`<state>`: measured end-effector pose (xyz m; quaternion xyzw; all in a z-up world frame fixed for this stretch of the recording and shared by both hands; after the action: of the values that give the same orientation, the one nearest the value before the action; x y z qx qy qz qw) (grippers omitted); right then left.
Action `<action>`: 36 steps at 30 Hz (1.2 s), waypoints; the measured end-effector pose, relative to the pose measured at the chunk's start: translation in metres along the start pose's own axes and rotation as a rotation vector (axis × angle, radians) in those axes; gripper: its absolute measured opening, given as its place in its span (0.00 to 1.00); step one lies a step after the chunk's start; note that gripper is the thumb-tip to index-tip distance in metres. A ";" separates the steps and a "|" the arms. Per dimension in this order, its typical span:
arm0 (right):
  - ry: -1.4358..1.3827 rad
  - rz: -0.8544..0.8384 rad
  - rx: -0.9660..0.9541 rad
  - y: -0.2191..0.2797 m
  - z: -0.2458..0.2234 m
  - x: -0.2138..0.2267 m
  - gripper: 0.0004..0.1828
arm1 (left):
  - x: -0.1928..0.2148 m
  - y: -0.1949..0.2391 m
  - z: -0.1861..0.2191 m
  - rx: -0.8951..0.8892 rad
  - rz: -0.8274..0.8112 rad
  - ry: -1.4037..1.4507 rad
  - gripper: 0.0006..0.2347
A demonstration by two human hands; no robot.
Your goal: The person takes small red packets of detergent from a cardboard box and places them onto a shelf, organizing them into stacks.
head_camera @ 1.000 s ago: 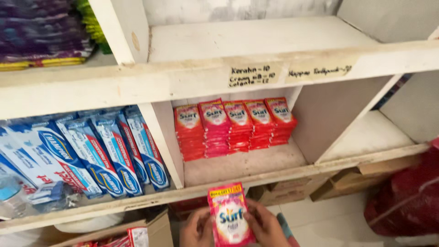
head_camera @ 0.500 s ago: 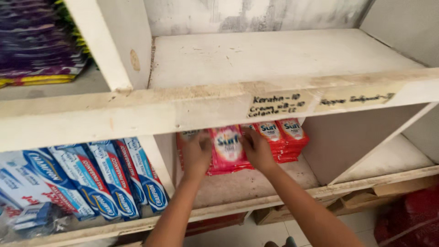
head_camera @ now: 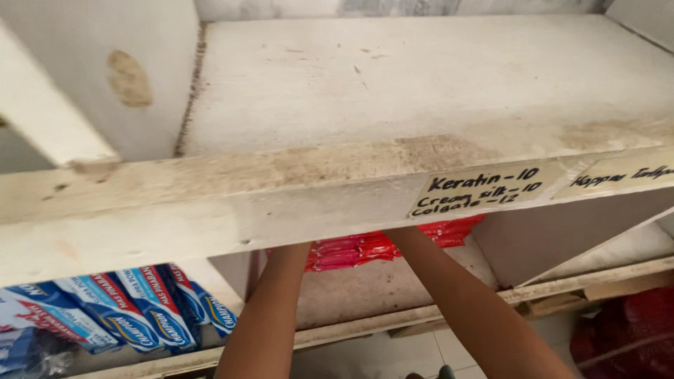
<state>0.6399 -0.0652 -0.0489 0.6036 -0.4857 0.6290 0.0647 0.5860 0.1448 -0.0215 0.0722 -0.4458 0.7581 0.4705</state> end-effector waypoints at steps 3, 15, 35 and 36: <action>0.014 -0.019 -0.013 0.005 -0.001 0.001 0.17 | 0.003 0.009 -0.005 0.018 -0.008 -0.014 0.13; 0.028 -0.161 -0.013 0.017 -0.031 -0.007 0.18 | 0.009 0.052 0.085 -0.025 -0.191 -0.021 0.15; -0.028 -0.223 -0.075 0.003 -0.080 0.050 0.22 | 0.002 0.055 0.100 0.001 -0.548 -0.472 0.15; -0.047 -0.055 -0.027 0.013 -0.099 0.073 0.21 | 0.001 0.056 0.107 -0.030 -0.593 -0.513 0.17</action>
<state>0.5429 -0.0405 0.0241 0.6303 -0.4788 0.6060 0.0787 0.5090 0.0569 0.0079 0.3784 -0.5199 0.5397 0.5434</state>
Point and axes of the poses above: each hand's wrist, its own y-axis away from the middle knuckle, its own x-axis out of the back of the hand, z = x × y, the point moved 6 cm from there along -y, towards the middle knuckle, and after that the axes turned 7 degrees about -z, right-handed, at the moved point
